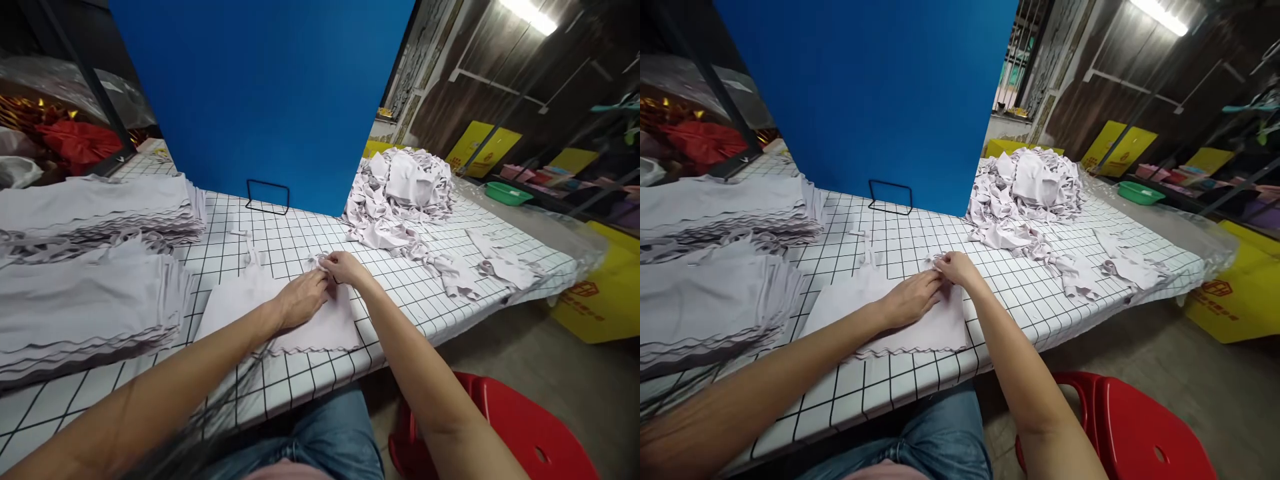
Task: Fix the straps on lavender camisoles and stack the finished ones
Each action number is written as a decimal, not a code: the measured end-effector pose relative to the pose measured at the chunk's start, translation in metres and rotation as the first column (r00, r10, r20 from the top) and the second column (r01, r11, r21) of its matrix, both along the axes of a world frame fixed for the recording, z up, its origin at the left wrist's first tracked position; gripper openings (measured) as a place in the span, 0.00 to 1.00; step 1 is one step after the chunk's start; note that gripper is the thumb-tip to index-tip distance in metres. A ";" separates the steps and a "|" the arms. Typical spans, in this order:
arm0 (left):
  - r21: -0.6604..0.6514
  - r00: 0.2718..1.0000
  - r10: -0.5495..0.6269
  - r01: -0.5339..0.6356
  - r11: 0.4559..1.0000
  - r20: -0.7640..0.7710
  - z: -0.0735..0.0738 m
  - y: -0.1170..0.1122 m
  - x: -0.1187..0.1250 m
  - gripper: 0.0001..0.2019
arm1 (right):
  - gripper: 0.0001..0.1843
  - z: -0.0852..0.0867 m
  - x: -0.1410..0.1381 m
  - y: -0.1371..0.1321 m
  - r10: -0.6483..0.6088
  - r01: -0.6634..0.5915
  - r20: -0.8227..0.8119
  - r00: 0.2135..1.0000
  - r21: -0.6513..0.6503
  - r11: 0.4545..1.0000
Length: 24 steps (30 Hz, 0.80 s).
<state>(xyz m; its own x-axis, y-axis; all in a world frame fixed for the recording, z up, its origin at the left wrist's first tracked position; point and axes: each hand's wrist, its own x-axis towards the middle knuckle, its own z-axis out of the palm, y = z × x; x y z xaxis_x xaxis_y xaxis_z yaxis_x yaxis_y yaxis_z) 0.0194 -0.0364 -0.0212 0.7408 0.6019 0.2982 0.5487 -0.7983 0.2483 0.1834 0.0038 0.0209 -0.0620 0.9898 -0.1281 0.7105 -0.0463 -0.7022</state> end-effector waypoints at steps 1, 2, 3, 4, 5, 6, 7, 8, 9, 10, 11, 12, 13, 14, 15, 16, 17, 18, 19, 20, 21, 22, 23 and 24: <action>-0.022 1.000 0.006 -0.006 1.000 0.009 -0.005 0.004 0.000 0.15 | 0.11 -0.003 -0.003 0.006 -0.012 0.012 0.006 1.000 -0.035 0.999; -0.041 1.000 0.012 -0.011 0.999 0.020 -0.010 0.006 -0.001 0.16 | 0.11 -0.006 -0.004 0.010 -0.020 0.020 0.003 1.000 -0.059 0.998; -0.053 0.999 0.016 -0.014 0.998 0.031 -0.013 0.007 -0.002 0.16 | 0.10 -0.009 -0.005 0.012 -0.026 0.025 -0.010 1.000 -0.074 0.997; -0.061 0.999 0.018 -0.016 0.998 0.038 -0.014 0.007 -0.004 0.17 | 0.10 -0.012 -0.006 0.014 -0.030 0.028 -0.030 0.999 -0.089 0.996; -0.066 0.999 0.019 -0.016 0.998 0.044 -0.015 0.007 -0.004 0.18 | 0.09 -0.014 -0.005 0.015 -0.033 0.028 -0.055 0.998 -0.102 0.994; -0.070 0.999 0.020 -0.016 0.997 0.049 -0.015 0.006 -0.005 0.18 | 0.08 -0.015 -0.005 0.015 -0.033 0.023 -0.083 0.996 -0.114 0.993; -0.073 0.998 0.018 -0.014 0.997 0.054 -0.014 0.006 -0.005 0.18 | 0.07 -0.015 -0.005 0.016 -0.029 0.015 -0.112 0.993 -0.124 0.992; -0.077 0.998 0.015 -0.010 0.997 0.059 -0.013 0.006 -0.004 0.18 | 0.07 -0.015 -0.005 0.016 -0.024 0.006 -0.137 0.990 -0.133 0.991; -0.081 0.998 0.013 -0.007 0.997 0.065 -0.012 0.006 -0.004 0.18 | 0.07 -0.014 -0.005 0.017 -0.019 -0.003 -0.156 0.988 -0.139 0.990; -0.085 0.998 0.012 -0.006 0.996 0.069 -0.012 0.006 -0.003 0.18 | 0.07 -0.015 -0.005 0.018 -0.016 -0.008 -0.166 0.986 -0.142 0.990; -0.089 0.998 0.014 -0.008 0.996 0.069 -0.012 0.006 -0.003 0.17 | 0.08 -0.015 -0.006 0.019 -0.016 -0.008 -0.169 0.986 -0.142 0.990; -0.091 0.998 0.019 -0.013 0.996 0.065 -0.012 0.006 -0.003 0.17 | 0.09 -0.016 -0.008 0.020 -0.021 -0.003 -0.165 0.986 -0.140 0.990; -0.091 0.998 0.024 -0.019 0.996 0.059 -0.012 0.006 -0.003 0.17 | 0.11 -0.018 -0.009 0.022 -0.028 0.006 -0.159 0.987 -0.136 0.991; -0.088 0.998 0.029 -0.024 0.996 0.052 -0.013 0.006 -0.003 0.17 | 0.12 -0.021 -0.011 0.024 -0.036 0.016 -0.154 0.987 -0.132 0.991; -0.084 0.998 0.031 -0.027 0.996 0.046 -0.013 0.006 -0.003 0.18 | 0.12 -0.023 -0.013 0.025 -0.044 0.025 -0.153 0.987 -0.129 0.991; -0.079 0.999 0.032 -0.028 0.996 0.044 -0.013 0.006 -0.003 0.18 | 0.12 -0.024 -0.014 0.027 -0.053 0.033 -0.156 0.986 -0.129 0.991; -0.076 0.999 0.030 -0.027 0.997 0.043 -0.014 0.005 -0.003 0.18 | 0.11 -0.025 -0.015 0.028 -0.058 0.037 -0.160 0.985 -0.134 0.990; -0.075 0.999 0.027 -0.024 0.997 0.042 -0.013 0.005 -0.003 0.18 | 0.11 -0.024 -0.016 0.028 -0.062 0.037 -0.175 0.983 -0.143 0.989; -0.076 0.999 0.026 -0.023 0.997 0.041 -0.013 0.005 -0.003 0.18 | 0.12 -0.021 -0.016 0.027 -0.061 0.031 -0.209 0.976 -0.145 0.989; -0.076 0.999 0.027 -0.024 0.997 0.041 -0.012 0.005 -0.003 0.17 | 0.13 -0.017 -0.014 0.025 -0.055 0.021 -0.257 0.965 -0.131 0.991; -0.072 0.999 0.030 -0.027 0.997 0.040 -0.011 0.005 -0.003 0.17 | 0.15 -0.010 -0.012 0.021 -0.036 0.006 -0.312 0.949 -0.096 0.995; -0.066 0.999 0.032 -0.029 0.997 0.035 -0.011 0.005 -0.003 0.17 | 0.16 -0.002 -0.009 0.015 -0.002 -0.011 -0.364 0.931 -0.035 0.999; -0.060 0.999 0.032 -0.030 0.998 0.027 -0.010 0.005 -0.003 0.17 | 0.17 0.007 -0.005 0.008 0.044 -0.027 -0.401 0.915 0.048 0.998; -0.053 0.999 0.033 -0.032 0.998 0.020 -0.010 0.005 -0.003 0.18 | 0.17 0.017 -0.001 -0.002 0.098 -0.044 -0.412 0.906 0.139 0.989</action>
<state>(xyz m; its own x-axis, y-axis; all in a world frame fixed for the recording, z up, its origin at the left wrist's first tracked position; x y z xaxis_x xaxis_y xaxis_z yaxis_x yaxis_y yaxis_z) 0.0164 -0.0310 -0.0308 0.7148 0.6407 0.2803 0.5683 -0.7657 0.3012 0.1824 0.0017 0.0375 -0.1535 0.9870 0.0476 0.3496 0.0993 -0.9316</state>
